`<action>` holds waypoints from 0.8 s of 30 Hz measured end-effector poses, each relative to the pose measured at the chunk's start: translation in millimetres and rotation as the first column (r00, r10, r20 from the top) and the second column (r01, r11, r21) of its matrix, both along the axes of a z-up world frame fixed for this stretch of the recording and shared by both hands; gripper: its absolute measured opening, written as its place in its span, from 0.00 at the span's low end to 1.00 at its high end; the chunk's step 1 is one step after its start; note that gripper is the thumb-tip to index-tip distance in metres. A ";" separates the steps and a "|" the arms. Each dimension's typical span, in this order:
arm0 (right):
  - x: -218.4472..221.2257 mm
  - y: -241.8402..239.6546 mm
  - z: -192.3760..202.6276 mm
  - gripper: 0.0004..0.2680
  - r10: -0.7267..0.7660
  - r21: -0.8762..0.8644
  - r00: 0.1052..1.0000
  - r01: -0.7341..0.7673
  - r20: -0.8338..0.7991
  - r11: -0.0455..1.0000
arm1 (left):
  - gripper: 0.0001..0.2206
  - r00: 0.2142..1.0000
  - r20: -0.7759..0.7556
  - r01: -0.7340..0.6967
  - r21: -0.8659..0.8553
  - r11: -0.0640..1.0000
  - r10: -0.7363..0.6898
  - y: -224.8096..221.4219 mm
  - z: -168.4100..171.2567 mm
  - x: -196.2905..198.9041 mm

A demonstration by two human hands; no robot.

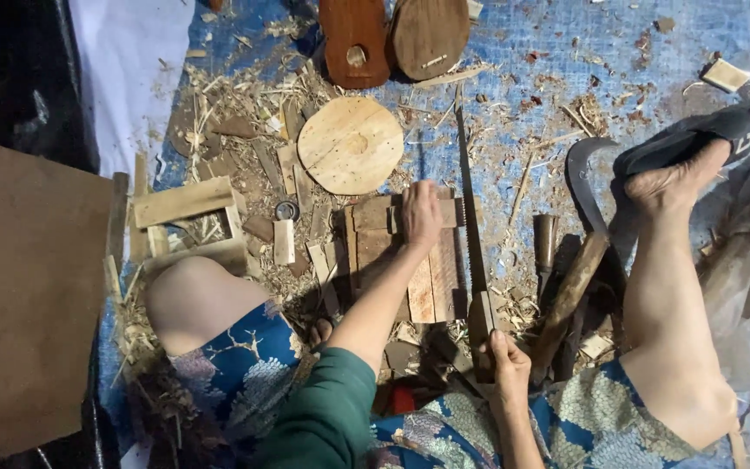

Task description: Sawing a small wooden component with a hand saw while seated on the floor in a workshop setting.

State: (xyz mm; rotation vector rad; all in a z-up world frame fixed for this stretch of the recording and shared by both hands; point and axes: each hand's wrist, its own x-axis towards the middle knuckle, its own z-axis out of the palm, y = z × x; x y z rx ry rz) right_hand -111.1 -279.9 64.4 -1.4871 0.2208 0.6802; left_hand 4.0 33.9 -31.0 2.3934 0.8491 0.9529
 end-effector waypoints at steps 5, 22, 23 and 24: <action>-3.4 9.7 24.5 0.17 0.047 -0.067 0.997 -0.043 0.057 0.997 | 0.12 0.967 0.202 0.188 -0.149 0.971 -0.156 14.3 -3.3 -13.5; -6.3 17.6 30.0 0.16 0.051 -0.075 0.980 -0.037 0.192 0.996 | 0.38 0.760 -0.565 0.291 -0.147 0.945 -0.321 5.6 35.4 -40.3; -6.4 18.0 32.5 0.16 0.052 -0.086 0.981 -0.037 0.187 0.996 | 0.35 0.769 -0.547 0.304 -0.145 0.942 -0.332 5.5 38.1 -39.4; -7.0 17.9 33.2 0.16 0.050 -0.085 0.981 -0.034 0.186 0.996 | 0.35 0.767 -0.548 0.307 -0.144 0.941 -0.334 5.8 37.4 -37.3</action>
